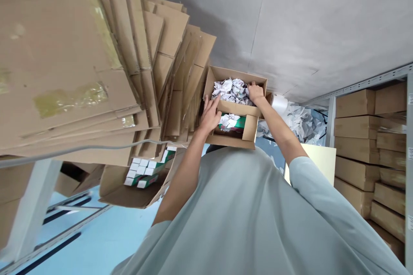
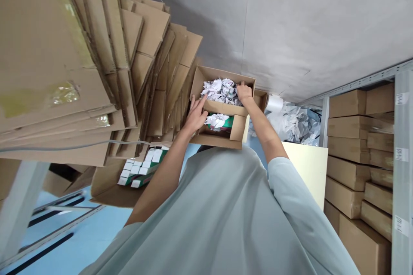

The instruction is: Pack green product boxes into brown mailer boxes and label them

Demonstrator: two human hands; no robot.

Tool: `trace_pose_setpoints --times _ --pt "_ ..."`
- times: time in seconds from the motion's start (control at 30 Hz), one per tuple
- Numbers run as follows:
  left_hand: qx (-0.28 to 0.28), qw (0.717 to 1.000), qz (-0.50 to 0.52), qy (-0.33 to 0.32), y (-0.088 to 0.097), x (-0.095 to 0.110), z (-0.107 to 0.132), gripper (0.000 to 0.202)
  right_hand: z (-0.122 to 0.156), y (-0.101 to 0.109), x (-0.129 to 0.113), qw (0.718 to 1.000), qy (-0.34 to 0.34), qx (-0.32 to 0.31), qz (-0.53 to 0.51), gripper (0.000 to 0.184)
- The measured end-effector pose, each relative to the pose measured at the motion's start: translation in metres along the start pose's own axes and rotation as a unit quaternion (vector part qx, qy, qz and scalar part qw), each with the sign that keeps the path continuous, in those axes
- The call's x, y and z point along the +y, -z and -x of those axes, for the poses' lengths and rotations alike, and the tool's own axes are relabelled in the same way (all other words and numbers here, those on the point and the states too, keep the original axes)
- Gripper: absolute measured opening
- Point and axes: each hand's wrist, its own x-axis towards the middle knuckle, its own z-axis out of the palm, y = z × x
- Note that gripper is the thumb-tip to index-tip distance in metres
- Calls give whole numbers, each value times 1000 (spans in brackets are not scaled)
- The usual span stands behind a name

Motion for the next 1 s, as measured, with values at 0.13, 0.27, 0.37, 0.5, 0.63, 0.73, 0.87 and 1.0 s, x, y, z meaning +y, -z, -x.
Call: trace_pose_setpoints --times 0.13,0.27,0.37,0.5,0.63,0.73,0.87,1.0 --pt "8 1000 5 -4 -1 0 0 94 9 6 9 999 5 45 -11 48" --pt "8 1000 10 -4 -2 0 0 94 34 15 21 988 12 133 -78 53" --pt "8 1000 17 -7 -3 -1 -1 94 67 15 26 963 36 217 -158 49" --pt "6 1000 23 -9 -4 -2 -1 94 120 9 23 910 87 301 -270 53" --pt "3 999 32 -4 -4 -3 -1 95 159 -4 5 887 153 273 -339 55" --pt "-1 1000 31 -4 -3 -3 -2 97 170 -20 -14 918 207 142 -306 52" --pt "0 1000 20 -1 -4 -2 -2 97 169 -43 -34 963 200 13 -181 53" --pt "5 1000 17 -3 -5 -3 -2 96 173 -51 -39 980 167 2 -111 66"
